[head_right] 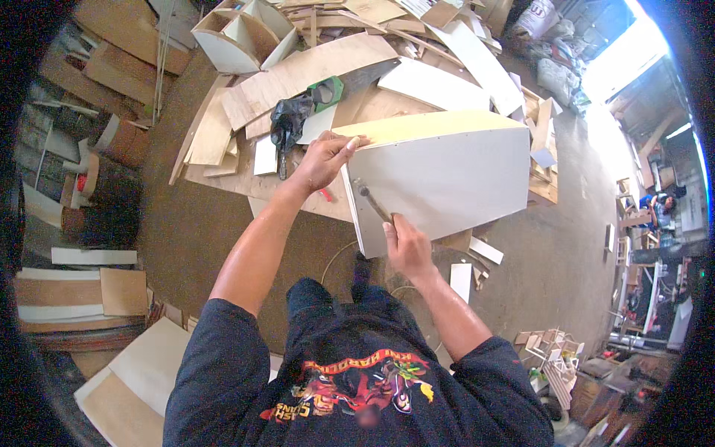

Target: The person assembles a wooden box by marking edges with a tool and hammering nails into the joints to secure the wooden boards together.

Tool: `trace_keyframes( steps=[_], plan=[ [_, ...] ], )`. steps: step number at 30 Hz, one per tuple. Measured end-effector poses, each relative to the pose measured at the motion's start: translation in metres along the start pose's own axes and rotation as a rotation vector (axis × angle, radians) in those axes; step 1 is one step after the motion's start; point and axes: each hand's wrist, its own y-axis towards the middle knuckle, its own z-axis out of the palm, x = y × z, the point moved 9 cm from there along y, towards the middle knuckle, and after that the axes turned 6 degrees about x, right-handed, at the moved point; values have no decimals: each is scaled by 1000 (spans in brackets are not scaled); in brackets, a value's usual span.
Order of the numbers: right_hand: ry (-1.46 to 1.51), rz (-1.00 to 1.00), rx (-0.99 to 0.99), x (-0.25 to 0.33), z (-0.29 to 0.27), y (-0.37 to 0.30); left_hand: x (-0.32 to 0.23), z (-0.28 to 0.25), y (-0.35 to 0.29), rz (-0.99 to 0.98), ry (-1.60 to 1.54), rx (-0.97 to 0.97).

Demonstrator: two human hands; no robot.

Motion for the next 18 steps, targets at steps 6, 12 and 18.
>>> trace_keyframes(
  steps=[6, 12, 18],
  plan=[
    [148, 95, -131, 22, 1, -22, 14, -5, 1, 28, -146, 35],
    [212, 282, -310, 61, 27, -63, -17, -13, -13, 198, 15, -95],
    [138, 338, -340, 100, 56, -95, -22, -14, 2, 152, 201, -141]
  ],
)
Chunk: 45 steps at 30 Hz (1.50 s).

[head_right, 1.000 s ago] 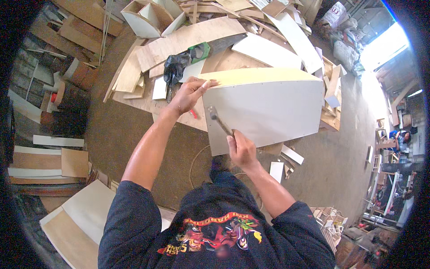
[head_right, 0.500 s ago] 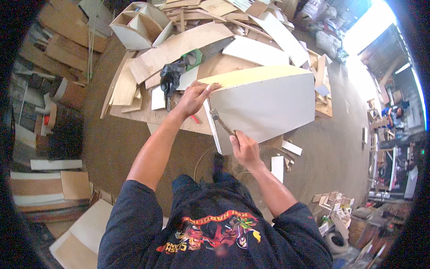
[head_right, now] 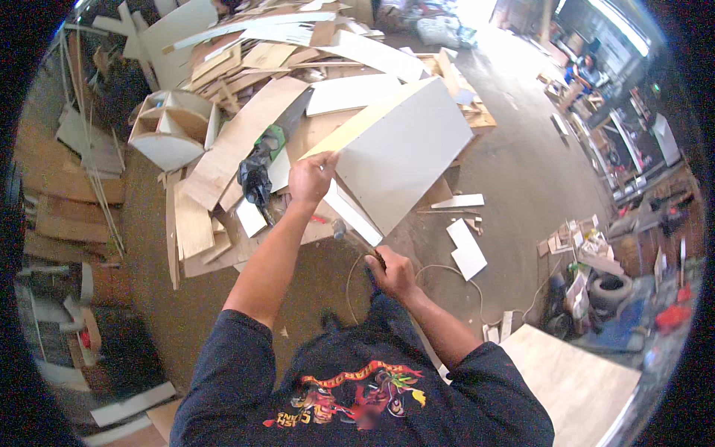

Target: The person assembles a wooden box by marking edges with a tool and hammering nails into the joints to secure the wooden boards together.

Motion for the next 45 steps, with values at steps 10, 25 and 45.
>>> trace_keyframes(
  steps=[10, 25, 45],
  plan=[
    [8, 73, -147, 5, -10, -16, -29, 12, 23, 159, 222, 240],
    [227, 185, -338, -97, -51, 70, -93, 153, 163, 239, 358, 666],
    [261, 390, -540, -194, -136, 110, -158, 306, 344, 18, 123, 634]
  ],
)
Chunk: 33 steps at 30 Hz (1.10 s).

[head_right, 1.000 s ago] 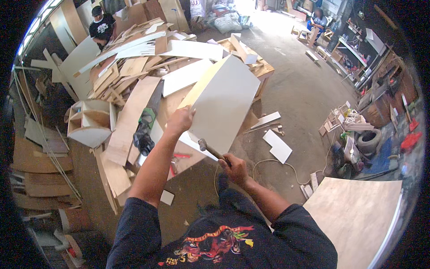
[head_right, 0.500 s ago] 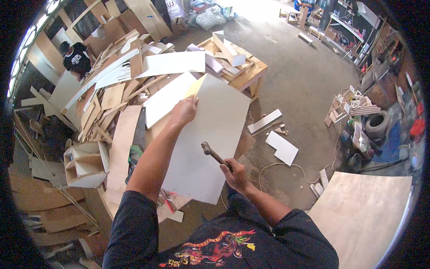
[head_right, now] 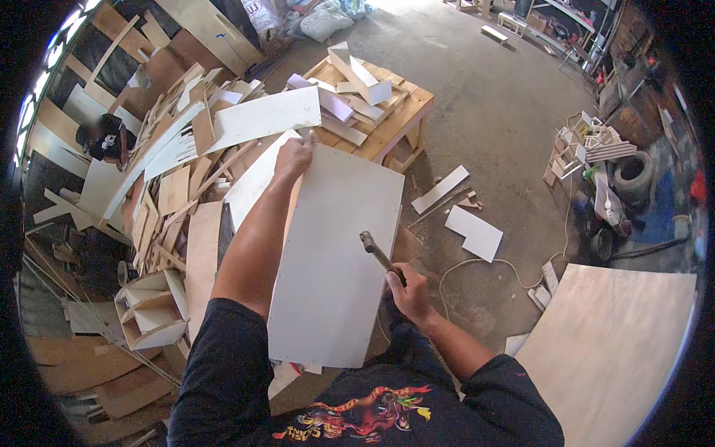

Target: The person assembles a wooden box by marking edges with a tool and hammering nails into the joints to secure the wooden boards together.

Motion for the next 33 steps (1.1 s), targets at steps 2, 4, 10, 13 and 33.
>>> trace_keyframes(
  steps=[2, 4, 10, 13, 33],
  plan=[
    [3, -17, -10, 2, 4, -3, 32, 1, 8, -19, -128, 7],
    [3, -38, -13, 6, 11, -8, 62, 0, 7, 6, -221, 30],
    [-32, 4, 69, 41, 44, -31, 151, -14, -78, 40, -361, 346],
    [-45, -56, 113, 81, 72, -53, 221, -31, -148, -8, -364, 355],
    [-238, 135, 767, 46, 521, -246, 536, 86, -563, -660, -1503, 36]
  ],
)
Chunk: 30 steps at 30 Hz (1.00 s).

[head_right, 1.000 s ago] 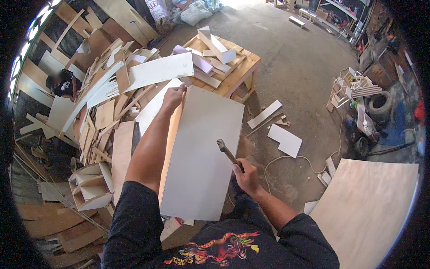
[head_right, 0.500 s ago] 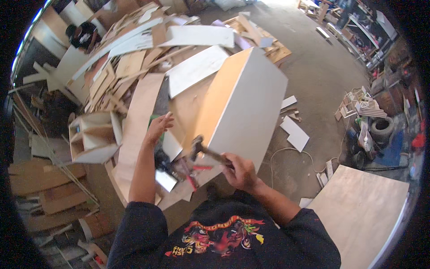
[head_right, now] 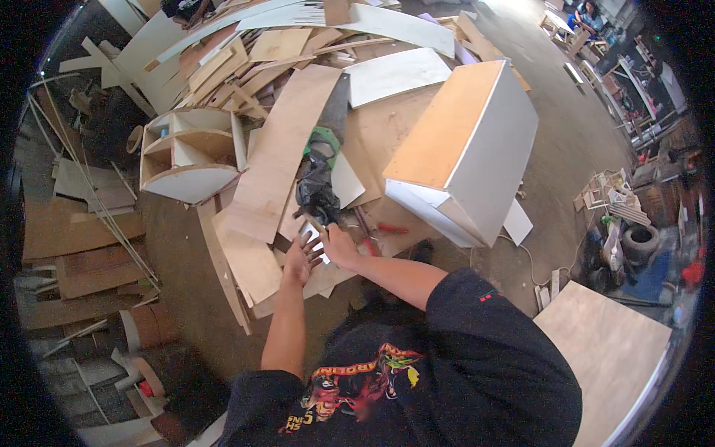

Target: The person assembles a wooden box by marking edges with a tool and hammering nails into the joints to secure the wooden boards together.

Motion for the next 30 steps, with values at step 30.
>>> trace_keyframes(
  steps=[30],
  plan=[
    [-502, -348, -836, -2, -496, -127, 14, 273, 5, 509, 385, 200]
  ],
)
